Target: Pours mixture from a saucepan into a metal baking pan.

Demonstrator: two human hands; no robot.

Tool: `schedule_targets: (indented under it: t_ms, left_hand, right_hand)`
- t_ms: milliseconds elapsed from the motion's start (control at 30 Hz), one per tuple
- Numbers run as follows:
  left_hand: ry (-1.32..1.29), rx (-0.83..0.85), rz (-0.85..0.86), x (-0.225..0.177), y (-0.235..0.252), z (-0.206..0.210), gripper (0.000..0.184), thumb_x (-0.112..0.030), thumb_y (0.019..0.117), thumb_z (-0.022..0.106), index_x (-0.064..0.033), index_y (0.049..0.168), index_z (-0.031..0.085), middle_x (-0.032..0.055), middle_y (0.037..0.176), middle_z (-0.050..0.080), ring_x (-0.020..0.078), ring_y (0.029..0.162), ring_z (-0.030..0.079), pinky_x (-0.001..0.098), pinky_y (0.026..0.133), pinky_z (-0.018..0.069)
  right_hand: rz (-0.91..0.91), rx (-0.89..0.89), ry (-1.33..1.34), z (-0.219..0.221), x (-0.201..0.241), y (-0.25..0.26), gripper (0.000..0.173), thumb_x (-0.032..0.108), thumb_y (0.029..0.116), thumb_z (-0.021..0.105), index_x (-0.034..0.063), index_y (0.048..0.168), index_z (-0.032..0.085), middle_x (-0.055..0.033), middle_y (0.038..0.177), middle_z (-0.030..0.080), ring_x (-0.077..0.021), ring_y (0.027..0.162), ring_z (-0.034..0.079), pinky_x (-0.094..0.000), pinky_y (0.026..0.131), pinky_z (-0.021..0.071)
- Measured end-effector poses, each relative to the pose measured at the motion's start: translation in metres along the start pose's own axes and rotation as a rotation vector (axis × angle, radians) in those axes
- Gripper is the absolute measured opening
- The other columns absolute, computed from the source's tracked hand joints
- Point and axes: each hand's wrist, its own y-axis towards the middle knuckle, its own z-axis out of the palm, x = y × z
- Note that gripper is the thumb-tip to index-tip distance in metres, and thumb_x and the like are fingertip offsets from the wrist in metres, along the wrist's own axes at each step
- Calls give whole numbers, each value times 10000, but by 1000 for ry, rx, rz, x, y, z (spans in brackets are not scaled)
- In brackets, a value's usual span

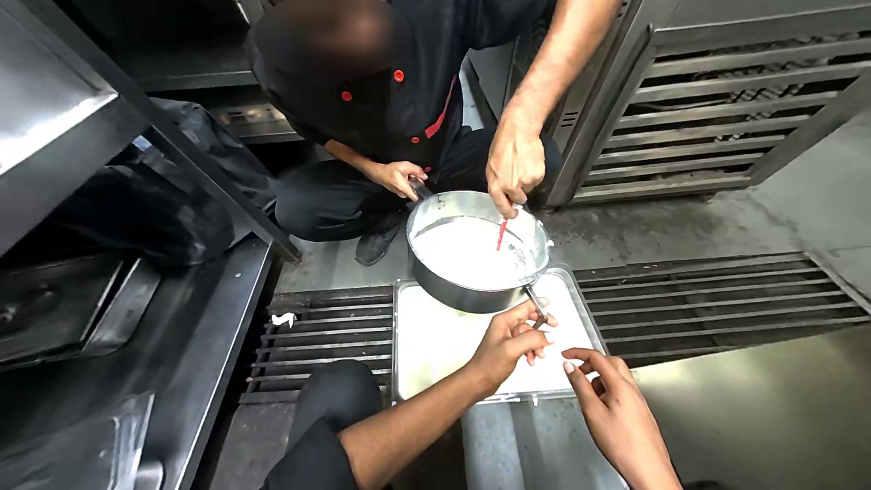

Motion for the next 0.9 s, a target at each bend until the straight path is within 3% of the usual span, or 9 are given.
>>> schedule_targets:
  t_ms: [267, 533, 900]
  left_hand:
    - [29, -1, -33, 0, -1, -1, 459, -99, 956, 521, 40, 1393, 533, 64, 1073, 641, 65, 734, 584, 225, 680, 518]
    - [95, -24, -76, -2, -4, -4, 467, -97, 958, 546, 33, 1407, 540, 52, 1077, 641, 41, 699, 530, 206, 645, 471]
    - [40, 2, -41, -5, 1, 0, 469, -100, 953, 542, 32, 1403, 529, 65, 1053, 640, 66, 724, 583, 224, 674, 516]
  right_hand:
    - [8, 17, -13, 1, 1, 1, 290, 258, 962, 556, 103, 1131, 734, -114, 986, 609, -172, 698, 581, -364, 600, 490]
    - [-2, 13, -12, 3, 2, 2, 291, 260, 968, 554, 101, 1134, 733, -115, 981, 606, -165, 686, 577, -348, 590, 488]
    - [6, 12, -23, 2, -1, 2, 294, 266, 966, 555, 99, 1130, 734, -102, 967, 600, -148, 680, 563, -322, 586, 473]
